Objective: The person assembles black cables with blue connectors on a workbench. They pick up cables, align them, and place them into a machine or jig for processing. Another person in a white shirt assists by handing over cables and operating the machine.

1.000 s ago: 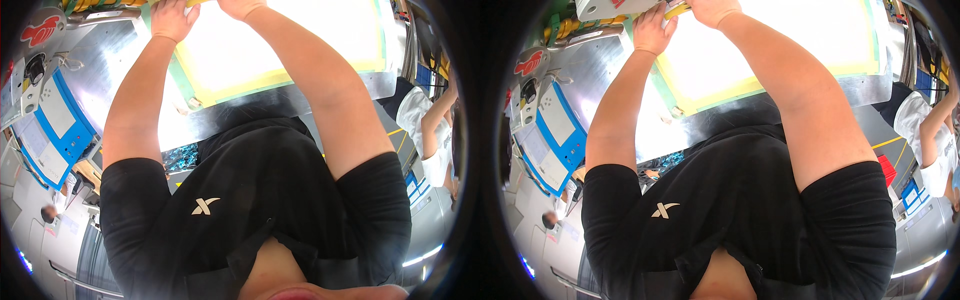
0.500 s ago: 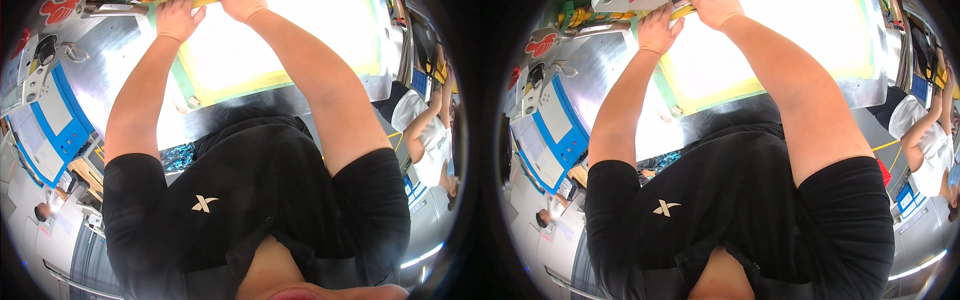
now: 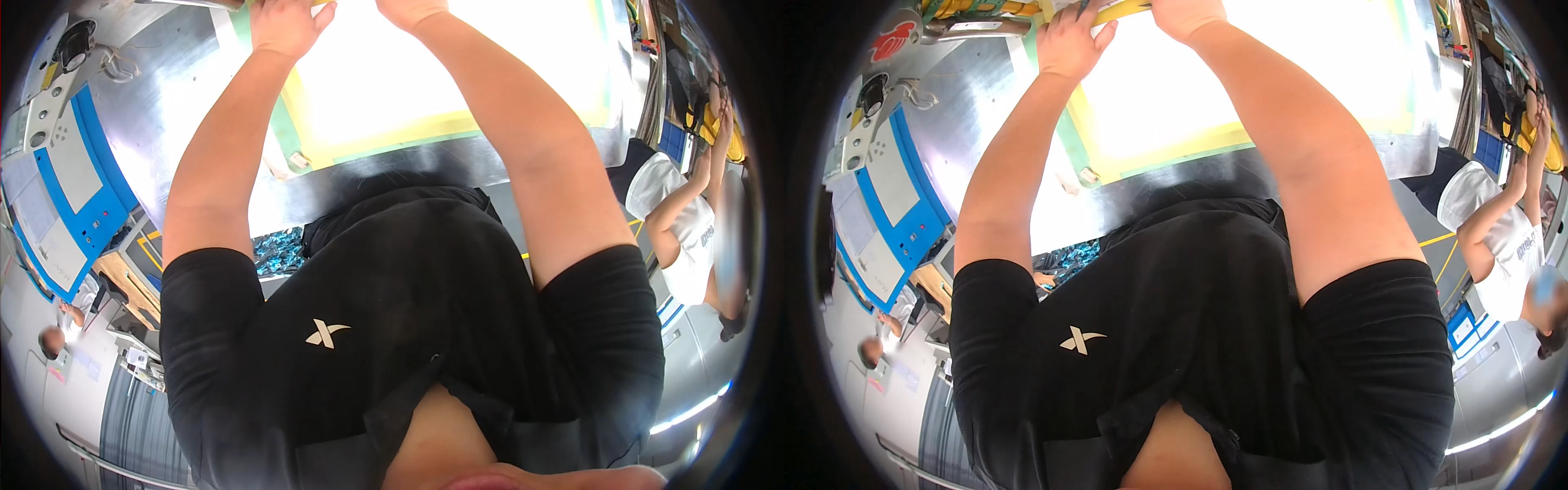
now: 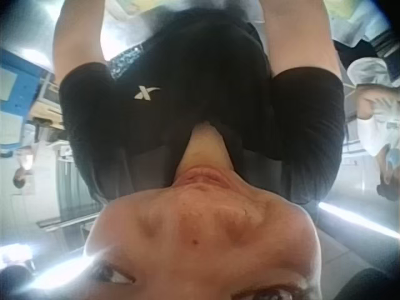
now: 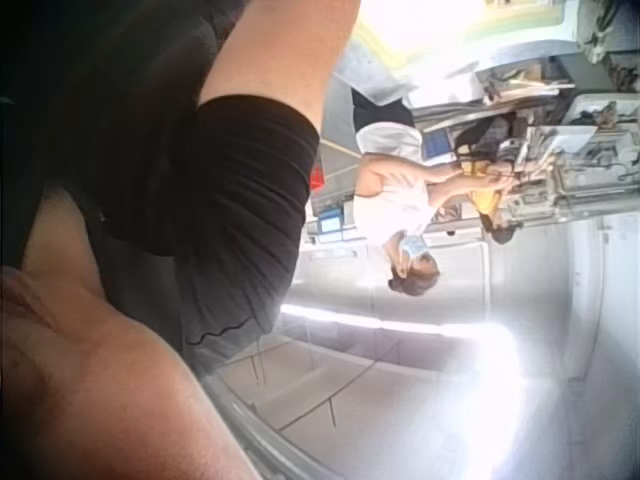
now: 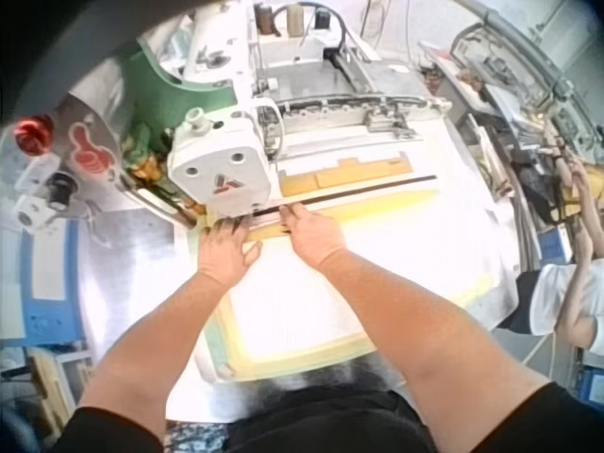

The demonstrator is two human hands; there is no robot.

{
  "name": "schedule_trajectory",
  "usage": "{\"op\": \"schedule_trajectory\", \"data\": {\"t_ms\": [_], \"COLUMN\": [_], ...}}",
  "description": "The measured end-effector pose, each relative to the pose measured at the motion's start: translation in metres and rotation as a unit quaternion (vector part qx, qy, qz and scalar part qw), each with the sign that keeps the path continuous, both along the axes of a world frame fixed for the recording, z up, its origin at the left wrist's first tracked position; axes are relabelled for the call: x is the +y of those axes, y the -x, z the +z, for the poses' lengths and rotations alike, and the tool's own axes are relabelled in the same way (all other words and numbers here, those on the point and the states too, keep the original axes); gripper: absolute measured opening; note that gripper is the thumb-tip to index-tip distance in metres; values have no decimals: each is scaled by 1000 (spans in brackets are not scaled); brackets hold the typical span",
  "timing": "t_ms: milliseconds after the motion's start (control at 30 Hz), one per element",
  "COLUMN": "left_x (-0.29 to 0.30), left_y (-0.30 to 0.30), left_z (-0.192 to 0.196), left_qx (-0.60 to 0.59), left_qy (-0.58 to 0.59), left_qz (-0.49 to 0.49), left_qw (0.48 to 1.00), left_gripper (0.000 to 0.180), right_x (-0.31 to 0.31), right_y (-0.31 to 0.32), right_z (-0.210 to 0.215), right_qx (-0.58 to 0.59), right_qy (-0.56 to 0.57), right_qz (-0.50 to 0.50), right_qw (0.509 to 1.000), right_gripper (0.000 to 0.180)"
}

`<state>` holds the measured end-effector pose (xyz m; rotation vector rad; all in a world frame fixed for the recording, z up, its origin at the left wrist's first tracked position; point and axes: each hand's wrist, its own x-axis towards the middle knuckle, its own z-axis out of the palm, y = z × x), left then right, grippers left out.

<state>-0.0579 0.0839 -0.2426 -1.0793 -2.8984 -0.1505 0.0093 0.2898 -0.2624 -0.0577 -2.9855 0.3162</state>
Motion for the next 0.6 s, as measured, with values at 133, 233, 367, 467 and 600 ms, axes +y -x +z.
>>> {"op": "schedule_trajectory", "data": {"t_ms": [133,233,367,467,600], "left_x": [2,3,9,10,10], "left_y": [-2,0,1,-6,-11], "left_z": [-1,-1,4,6,14], "left_qx": [30,59,-14,3,1], "left_qy": [12,26,53,27,42], "left_qz": [-9,-23,5,9,24], "left_qw": [999,998,998,1000,999], "left_gripper": [62,62,65,68,71], "right_x": [16,16,8,3,-2], "right_y": [-9,-9,-7,-5,-1], "right_z": [1,8,11,13,12], "right_qx": [3,-33,-27,-41,-38], "right_qy": [9,4,22,24,24], "right_qz": [-8,-21,-12,-7,-1], "right_qw": [1000,999,999,999,999], "right_gripper": [40,41,43,43,43]}}
